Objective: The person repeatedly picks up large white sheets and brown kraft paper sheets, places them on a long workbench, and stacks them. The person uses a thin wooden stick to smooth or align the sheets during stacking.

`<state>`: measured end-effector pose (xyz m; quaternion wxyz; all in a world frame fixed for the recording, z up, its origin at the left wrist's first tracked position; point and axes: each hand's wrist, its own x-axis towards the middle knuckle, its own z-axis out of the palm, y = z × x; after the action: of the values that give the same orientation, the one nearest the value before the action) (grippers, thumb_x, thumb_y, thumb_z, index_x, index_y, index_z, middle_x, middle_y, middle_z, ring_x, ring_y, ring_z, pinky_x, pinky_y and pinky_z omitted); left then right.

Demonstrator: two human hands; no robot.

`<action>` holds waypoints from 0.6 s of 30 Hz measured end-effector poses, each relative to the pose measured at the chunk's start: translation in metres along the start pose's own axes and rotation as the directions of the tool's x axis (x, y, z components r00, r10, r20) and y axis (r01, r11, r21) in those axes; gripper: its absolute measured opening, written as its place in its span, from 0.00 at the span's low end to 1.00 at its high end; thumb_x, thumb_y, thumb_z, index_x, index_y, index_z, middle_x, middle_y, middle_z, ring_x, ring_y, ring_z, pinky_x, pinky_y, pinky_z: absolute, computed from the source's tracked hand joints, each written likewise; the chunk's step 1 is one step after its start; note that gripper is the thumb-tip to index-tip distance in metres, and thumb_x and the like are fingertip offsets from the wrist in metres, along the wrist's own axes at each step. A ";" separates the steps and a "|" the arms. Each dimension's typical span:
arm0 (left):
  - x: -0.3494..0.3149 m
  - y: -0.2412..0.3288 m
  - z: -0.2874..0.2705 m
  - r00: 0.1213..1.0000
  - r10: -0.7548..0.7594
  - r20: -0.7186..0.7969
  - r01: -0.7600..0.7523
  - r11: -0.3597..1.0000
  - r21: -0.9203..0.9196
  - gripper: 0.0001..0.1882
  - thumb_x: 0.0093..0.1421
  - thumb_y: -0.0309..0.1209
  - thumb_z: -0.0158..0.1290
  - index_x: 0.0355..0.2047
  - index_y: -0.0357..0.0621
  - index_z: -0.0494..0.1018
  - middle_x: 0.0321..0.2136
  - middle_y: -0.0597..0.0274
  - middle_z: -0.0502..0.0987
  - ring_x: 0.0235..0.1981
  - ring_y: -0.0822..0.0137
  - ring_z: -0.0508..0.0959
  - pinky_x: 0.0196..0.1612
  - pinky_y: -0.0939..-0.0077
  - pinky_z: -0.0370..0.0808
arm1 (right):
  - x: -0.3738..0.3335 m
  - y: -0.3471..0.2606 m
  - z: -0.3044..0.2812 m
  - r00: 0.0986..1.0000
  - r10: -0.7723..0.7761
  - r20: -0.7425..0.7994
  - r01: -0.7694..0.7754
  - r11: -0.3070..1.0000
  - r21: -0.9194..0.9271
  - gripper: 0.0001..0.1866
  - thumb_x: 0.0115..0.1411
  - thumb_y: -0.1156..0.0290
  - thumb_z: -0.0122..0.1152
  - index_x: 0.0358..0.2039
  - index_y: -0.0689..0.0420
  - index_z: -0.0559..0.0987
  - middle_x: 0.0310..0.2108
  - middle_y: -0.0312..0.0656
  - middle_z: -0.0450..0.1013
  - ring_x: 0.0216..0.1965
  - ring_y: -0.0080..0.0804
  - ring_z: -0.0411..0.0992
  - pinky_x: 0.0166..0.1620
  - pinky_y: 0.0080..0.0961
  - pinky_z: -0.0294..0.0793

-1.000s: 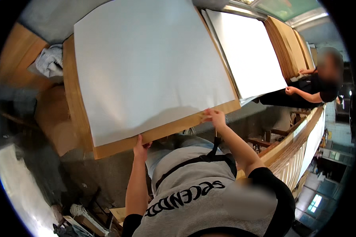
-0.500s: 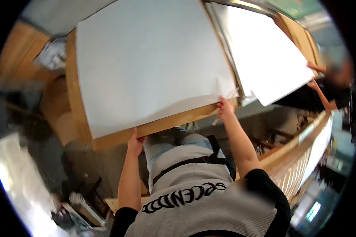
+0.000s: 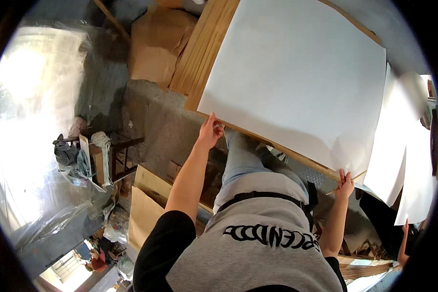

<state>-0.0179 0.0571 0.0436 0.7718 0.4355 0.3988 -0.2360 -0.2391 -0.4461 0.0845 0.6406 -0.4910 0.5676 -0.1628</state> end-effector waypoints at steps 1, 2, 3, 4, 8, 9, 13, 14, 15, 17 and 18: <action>0.004 0.004 0.004 0.999 0.005 -0.044 -0.006 1.000 -0.021 0.18 0.56 0.46 0.46 0.34 0.43 0.63 0.23 0.64 0.63 0.17 0.72 0.65 0.19 0.79 0.64 | -0.002 -0.007 0.003 1.000 0.000 -0.014 0.000 1.000 -0.013 0.08 0.57 0.69 0.49 0.27 0.56 0.62 0.23 0.33 0.66 0.34 0.28 0.74 0.10 0.14 0.48; 0.012 0.005 0.005 0.999 0.009 -0.038 -0.010 0.999 -0.032 0.18 0.56 0.46 0.46 0.34 0.43 0.63 0.23 0.64 0.64 0.18 0.72 0.65 0.19 0.79 0.64 | -0.003 -0.012 0.006 1.000 0.000 -0.028 -0.001 1.000 -0.026 0.08 0.57 0.69 0.49 0.27 0.56 0.62 0.23 0.33 0.67 0.34 0.28 0.74 0.09 0.15 0.48; 0.016 0.009 0.004 0.999 0.023 -0.028 -0.024 0.999 -0.035 0.18 0.56 0.45 0.45 0.34 0.43 0.63 0.23 0.64 0.64 0.18 0.72 0.65 0.19 0.79 0.64 | -0.002 -0.011 0.004 1.000 0.008 -0.012 -0.009 1.000 -0.022 0.08 0.57 0.68 0.49 0.26 0.56 0.62 0.23 0.33 0.67 0.34 0.28 0.74 0.09 0.15 0.48; 0.019 0.012 0.003 0.999 0.038 -0.019 -0.038 0.999 -0.037 0.17 0.57 0.45 0.45 0.34 0.43 0.63 0.23 0.64 0.64 0.18 0.72 0.65 0.19 0.79 0.65 | 0.001 -0.008 0.001 1.000 0.016 0.003 -0.016 1.000 -0.017 0.08 0.57 0.68 0.49 0.26 0.56 0.63 0.23 0.33 0.67 0.34 0.28 0.74 0.09 0.15 0.47; 0.025 0.025 0.000 0.998 0.069 0.001 -0.068 0.995 -0.076 0.16 0.57 0.43 0.45 0.35 0.43 0.62 0.22 0.64 0.64 0.19 0.72 0.66 0.20 0.78 0.65 | 0.015 0.002 0.002 0.998 0.068 0.012 -0.068 0.997 -0.027 0.09 0.57 0.67 0.50 0.25 0.56 0.63 0.22 0.34 0.67 0.33 0.27 0.74 0.09 0.15 0.48; 0.025 0.026 0.001 0.998 0.067 -0.007 -0.068 0.995 -0.078 0.16 0.57 0.43 0.45 0.35 0.42 0.62 0.21 0.64 0.64 0.19 0.71 0.66 0.19 0.77 0.65 | 0.018 0.004 0.001 0.998 0.062 0.028 -0.061 0.998 -0.021 0.09 0.57 0.67 0.50 0.24 0.56 0.64 0.22 0.34 0.67 0.33 0.27 0.74 0.09 0.15 0.48; 0.021 0.031 0.002 0.997 0.049 -0.065 -0.053 0.996 -0.067 0.15 0.57 0.41 0.46 0.35 0.42 0.62 0.20 0.64 0.64 0.19 0.71 0.66 0.19 0.77 0.65 | 0.015 0.004 0.001 0.997 0.063 0.048 -0.061 0.997 -0.044 0.10 0.56 0.66 0.51 0.24 0.56 0.65 0.22 0.35 0.68 0.32 0.26 0.74 0.09 0.14 0.47; 0.023 0.030 -0.001 0.997 0.059 -0.053 -0.062 0.997 -0.056 0.15 0.57 0.41 0.46 0.36 0.42 0.62 0.20 0.64 0.64 0.19 0.71 0.66 0.19 0.77 0.65 | 0.010 0.003 0.004 0.997 0.070 0.042 -0.068 0.996 -0.060 0.09 0.56 0.65 0.51 0.25 0.56 0.65 0.22 0.35 0.68 0.31 0.25 0.74 0.09 0.14 0.47; 0.026 0.029 -0.001 0.997 0.065 -0.036 -0.067 0.997 -0.043 0.15 0.58 0.41 0.45 0.36 0.42 0.62 0.20 0.64 0.64 0.19 0.71 0.67 0.19 0.77 0.66 | 0.006 0.001 0.005 0.997 0.067 0.031 -0.066 0.997 -0.041 0.10 0.56 0.65 0.51 0.25 0.56 0.66 0.21 0.36 0.69 0.29 0.24 0.74 0.09 0.14 0.47; 0.029 0.031 -0.006 0.994 0.088 -0.057 -0.088 0.996 0.004 0.15 0.58 0.40 0.44 0.36 0.42 0.62 0.20 0.63 0.64 0.20 0.71 0.66 0.20 0.78 0.66 | 0.000 -0.001 0.010 0.998 0.064 0.005 -0.064 0.998 -0.002 0.10 0.56 0.64 0.51 0.26 0.57 0.67 0.20 0.37 0.70 0.26 0.21 0.73 0.09 0.14 0.48; 0.032 0.033 -0.003 0.992 0.099 -0.077 -0.096 0.994 0.044 0.14 0.58 0.40 0.44 0.36 0.41 0.62 0.20 0.63 0.64 0.20 0.71 0.66 0.20 0.78 0.66 | 0.002 0.001 0.009 0.990 0.141 -0.003 -0.141 0.990 -0.008 0.10 0.55 0.64 0.52 0.27 0.58 0.68 0.22 0.38 0.71 0.24 0.21 0.72 0.10 0.15 0.49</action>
<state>0.0220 0.0761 0.0322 0.7570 0.4790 0.4023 -0.1887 -0.2313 -0.4435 0.0813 0.6476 -0.4521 0.6024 -0.1152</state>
